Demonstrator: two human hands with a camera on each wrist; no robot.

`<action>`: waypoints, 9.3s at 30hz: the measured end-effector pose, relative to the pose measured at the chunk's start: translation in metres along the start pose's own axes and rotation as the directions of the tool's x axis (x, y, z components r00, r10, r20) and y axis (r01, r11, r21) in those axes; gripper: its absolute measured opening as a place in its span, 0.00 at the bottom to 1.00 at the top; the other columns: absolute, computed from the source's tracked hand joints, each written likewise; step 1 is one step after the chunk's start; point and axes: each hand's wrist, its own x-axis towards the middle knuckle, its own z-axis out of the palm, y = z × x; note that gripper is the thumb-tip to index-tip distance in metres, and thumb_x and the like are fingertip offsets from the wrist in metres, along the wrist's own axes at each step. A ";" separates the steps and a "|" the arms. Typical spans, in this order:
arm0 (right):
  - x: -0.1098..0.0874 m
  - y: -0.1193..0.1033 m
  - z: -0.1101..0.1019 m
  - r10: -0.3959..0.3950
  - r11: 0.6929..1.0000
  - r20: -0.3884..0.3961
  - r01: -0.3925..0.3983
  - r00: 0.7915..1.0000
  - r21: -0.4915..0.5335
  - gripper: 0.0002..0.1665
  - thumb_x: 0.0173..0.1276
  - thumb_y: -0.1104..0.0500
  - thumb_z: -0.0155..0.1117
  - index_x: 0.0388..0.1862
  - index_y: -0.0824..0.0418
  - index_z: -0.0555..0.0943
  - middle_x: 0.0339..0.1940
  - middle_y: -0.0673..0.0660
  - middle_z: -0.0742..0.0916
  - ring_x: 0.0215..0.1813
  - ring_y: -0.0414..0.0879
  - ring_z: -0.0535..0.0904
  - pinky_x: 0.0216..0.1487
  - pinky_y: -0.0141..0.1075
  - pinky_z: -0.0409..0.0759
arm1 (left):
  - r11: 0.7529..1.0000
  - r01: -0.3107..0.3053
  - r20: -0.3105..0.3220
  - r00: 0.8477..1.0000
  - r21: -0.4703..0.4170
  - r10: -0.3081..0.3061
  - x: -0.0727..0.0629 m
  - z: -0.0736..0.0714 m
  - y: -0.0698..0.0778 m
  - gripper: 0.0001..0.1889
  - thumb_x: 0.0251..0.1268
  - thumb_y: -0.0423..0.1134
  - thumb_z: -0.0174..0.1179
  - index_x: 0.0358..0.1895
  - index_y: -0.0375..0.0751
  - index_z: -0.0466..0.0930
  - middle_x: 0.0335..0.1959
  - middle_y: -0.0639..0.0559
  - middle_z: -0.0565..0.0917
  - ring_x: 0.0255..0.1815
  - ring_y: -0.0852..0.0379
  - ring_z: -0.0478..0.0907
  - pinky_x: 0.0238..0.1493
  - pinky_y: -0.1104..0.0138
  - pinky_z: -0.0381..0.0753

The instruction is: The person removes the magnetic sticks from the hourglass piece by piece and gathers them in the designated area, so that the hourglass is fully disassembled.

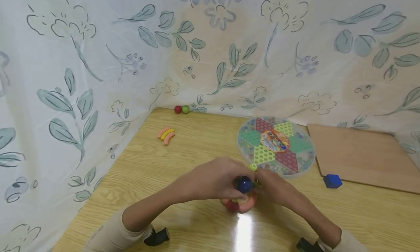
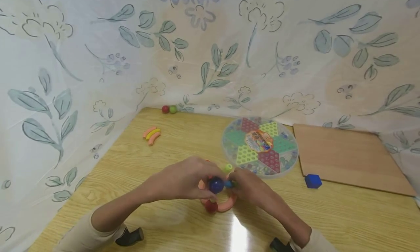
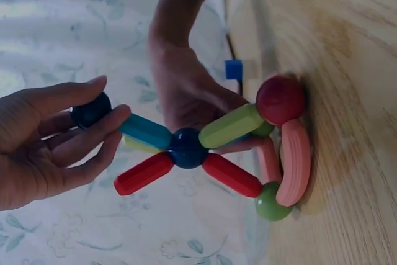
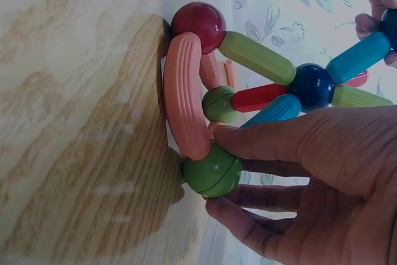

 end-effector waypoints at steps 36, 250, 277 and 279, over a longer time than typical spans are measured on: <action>0.007 0.006 -0.001 -0.035 0.998 0.022 0.034 0.999 0.048 0.05 0.65 0.65 0.75 0.36 0.54 0.90 0.31 0.42 0.88 0.36 0.34 0.75 0.42 0.29 0.75 | 0.981 0.015 -0.010 1.000 -0.191 -0.017 -0.009 -0.032 -0.010 0.13 0.64 0.39 0.74 0.50 0.41 0.89 0.45 0.52 0.90 0.42 0.68 0.84 0.45 0.78 0.85; 0.007 0.002 -0.022 -0.128 0.990 0.362 0.100 0.923 0.095 0.14 0.68 0.61 0.74 0.29 0.52 0.76 0.23 0.40 0.72 0.26 0.30 0.64 0.27 0.25 0.64 | 0.822 0.564 -0.111 0.824 0.077 -0.555 -0.010 -0.020 -0.145 0.29 0.66 0.47 0.73 0.65 0.38 0.77 0.45 0.43 0.88 0.43 0.51 0.85 0.49 0.60 0.85; 0.008 0.004 -0.023 -0.141 0.986 0.370 0.099 0.918 0.131 0.09 0.70 0.62 0.71 0.34 0.51 0.79 0.27 0.40 0.74 0.29 0.29 0.68 0.34 0.25 0.69 | 0.974 -0.193 0.252 0.943 -0.120 0.218 0.008 -0.005 -0.057 0.10 0.72 0.34 0.66 0.53 0.40 0.85 0.49 0.51 0.86 0.48 0.63 0.83 0.55 0.80 0.78; 0.008 0.004 -0.023 -0.139 0.987 0.372 0.095 0.918 0.133 0.09 0.70 0.62 0.71 0.35 0.51 0.80 0.26 0.40 0.75 0.29 0.29 0.68 0.33 0.26 0.69 | 0.974 -0.195 0.254 0.942 -0.117 0.219 0.008 -0.004 -0.058 0.10 0.73 0.34 0.65 0.53 0.40 0.85 0.50 0.52 0.86 0.48 0.66 0.82 0.55 0.80 0.78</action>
